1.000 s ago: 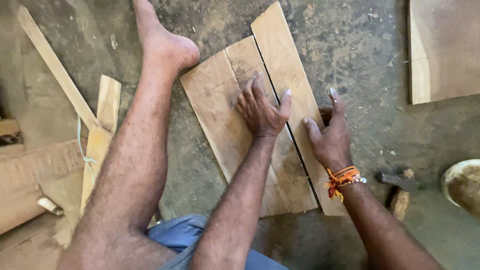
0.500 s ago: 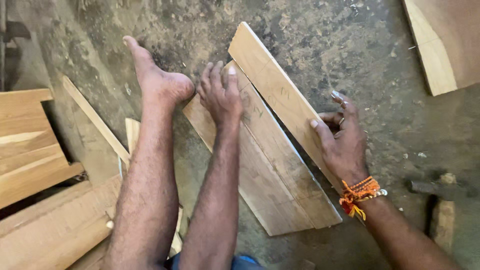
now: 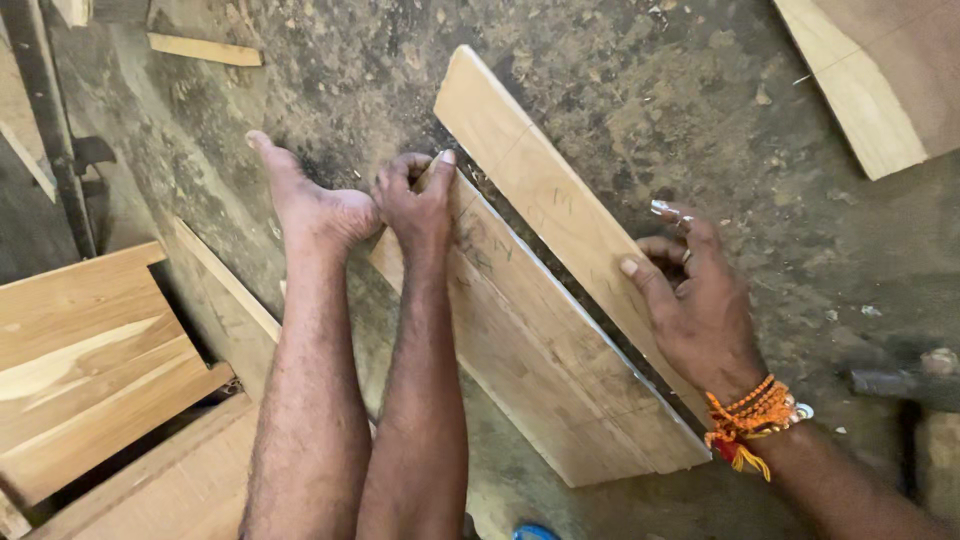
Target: The person applies white adhesive with their finger along the thin edge of a wooden board, then aligns it against other wooden panels on the floor and hammers them together.
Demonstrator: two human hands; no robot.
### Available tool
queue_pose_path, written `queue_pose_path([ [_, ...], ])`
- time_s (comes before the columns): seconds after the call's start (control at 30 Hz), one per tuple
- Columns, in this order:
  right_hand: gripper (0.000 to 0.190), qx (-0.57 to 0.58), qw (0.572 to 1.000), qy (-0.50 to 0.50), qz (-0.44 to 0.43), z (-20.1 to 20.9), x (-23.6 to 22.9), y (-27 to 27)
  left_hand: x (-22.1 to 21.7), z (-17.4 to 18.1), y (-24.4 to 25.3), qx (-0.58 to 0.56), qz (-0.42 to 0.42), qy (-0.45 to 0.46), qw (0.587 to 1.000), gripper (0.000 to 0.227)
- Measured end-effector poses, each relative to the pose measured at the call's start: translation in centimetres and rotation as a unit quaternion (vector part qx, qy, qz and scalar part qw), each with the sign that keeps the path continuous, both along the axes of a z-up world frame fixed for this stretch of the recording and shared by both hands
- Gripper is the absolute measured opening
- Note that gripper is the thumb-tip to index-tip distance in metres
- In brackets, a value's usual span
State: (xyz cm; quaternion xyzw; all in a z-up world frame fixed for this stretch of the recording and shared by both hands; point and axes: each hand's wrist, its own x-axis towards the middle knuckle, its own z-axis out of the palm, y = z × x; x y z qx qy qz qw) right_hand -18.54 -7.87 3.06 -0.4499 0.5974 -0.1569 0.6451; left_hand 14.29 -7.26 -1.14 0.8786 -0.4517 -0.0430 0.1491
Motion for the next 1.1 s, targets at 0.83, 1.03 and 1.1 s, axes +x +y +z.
queue_pose_path([
  [0.83, 0.058, 0.015, 0.995, 0.054, 0.080, -0.2, 1.2, 0.3, 0.7, -0.1, -0.7, -0.043, 0.087, 0.191, 0.977, 0.030],
  [1.03, 0.057, 0.007, 0.996, 0.061, 0.070, 0.0, 1.3, 0.3, 0.7, -0.3, -0.9, -0.057, 0.082, 0.199, 0.975, 0.029],
  [1.1, 0.056, 0.002, 0.994, 0.070, 0.081, 0.2, 1.4, 0.0, 0.8, -0.6, -0.9, -0.065, 0.080, 0.202, 0.974, 0.028],
])
